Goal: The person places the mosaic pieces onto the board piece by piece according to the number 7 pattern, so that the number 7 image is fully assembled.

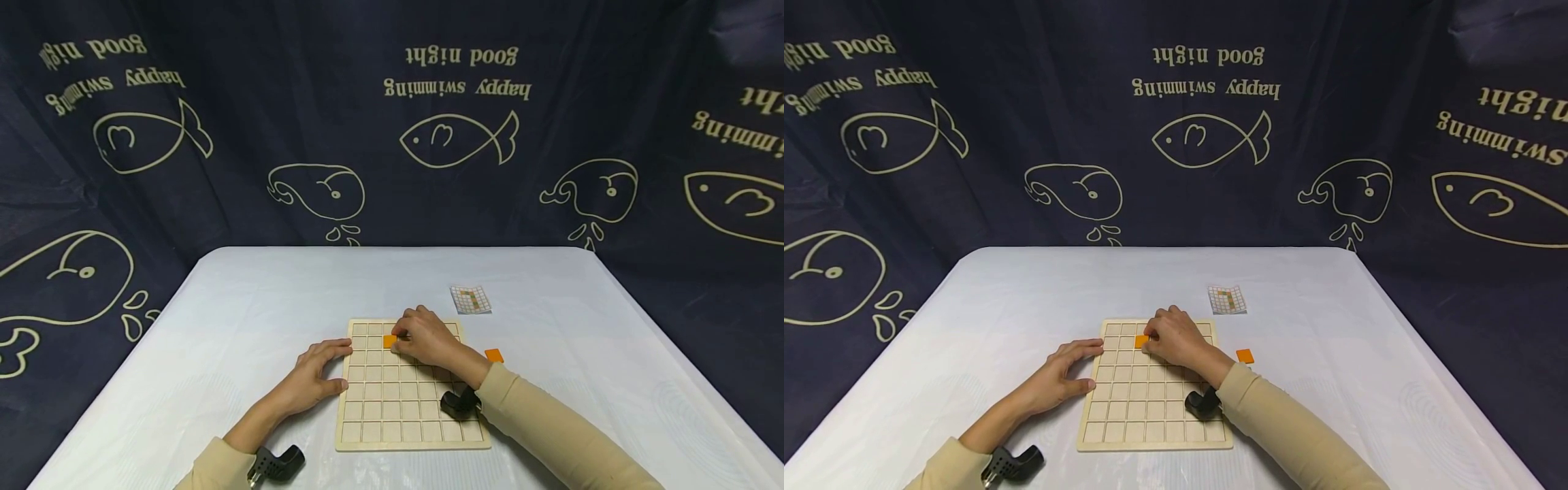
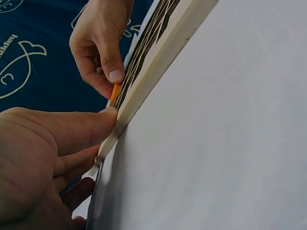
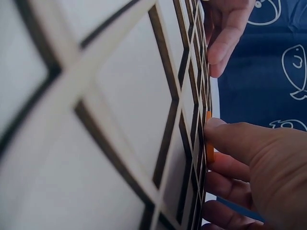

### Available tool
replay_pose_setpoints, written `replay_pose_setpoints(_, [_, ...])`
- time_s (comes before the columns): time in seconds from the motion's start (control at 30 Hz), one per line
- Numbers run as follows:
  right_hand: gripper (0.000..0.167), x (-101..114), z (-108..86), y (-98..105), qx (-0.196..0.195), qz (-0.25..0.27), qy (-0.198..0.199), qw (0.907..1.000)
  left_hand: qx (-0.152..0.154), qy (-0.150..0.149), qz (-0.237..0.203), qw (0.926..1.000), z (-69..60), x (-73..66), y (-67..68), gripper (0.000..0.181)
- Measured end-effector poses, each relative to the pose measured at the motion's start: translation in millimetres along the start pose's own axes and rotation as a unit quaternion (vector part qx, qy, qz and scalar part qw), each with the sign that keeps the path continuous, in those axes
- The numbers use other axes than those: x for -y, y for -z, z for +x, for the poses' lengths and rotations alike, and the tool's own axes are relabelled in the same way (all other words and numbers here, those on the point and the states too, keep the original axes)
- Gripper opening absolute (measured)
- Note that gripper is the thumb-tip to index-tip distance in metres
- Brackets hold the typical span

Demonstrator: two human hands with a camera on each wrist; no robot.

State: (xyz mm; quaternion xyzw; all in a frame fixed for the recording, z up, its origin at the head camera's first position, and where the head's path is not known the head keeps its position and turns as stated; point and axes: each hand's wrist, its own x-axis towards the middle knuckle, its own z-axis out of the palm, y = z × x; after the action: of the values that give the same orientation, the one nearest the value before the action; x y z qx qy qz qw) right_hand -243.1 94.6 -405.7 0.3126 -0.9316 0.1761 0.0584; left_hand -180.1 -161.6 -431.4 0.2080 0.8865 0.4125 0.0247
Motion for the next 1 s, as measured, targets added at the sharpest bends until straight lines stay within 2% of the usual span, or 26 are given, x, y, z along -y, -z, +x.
replay_pose_setpoints(0.6, [0.023,0.1,0.6,0.0,0.006,-0.006,-0.002,1.0,0.001,0.005,-0.004,1.0,-0.2,-0.3,-0.1,0.054])
replay_pose_setpoints(1.0, [0.024,-0.1,0.8,1.3,0.0,0.009,-0.003,1.0,0.0,-0.003,0.0,1.0,0.0,0.1,0.2,0.054])
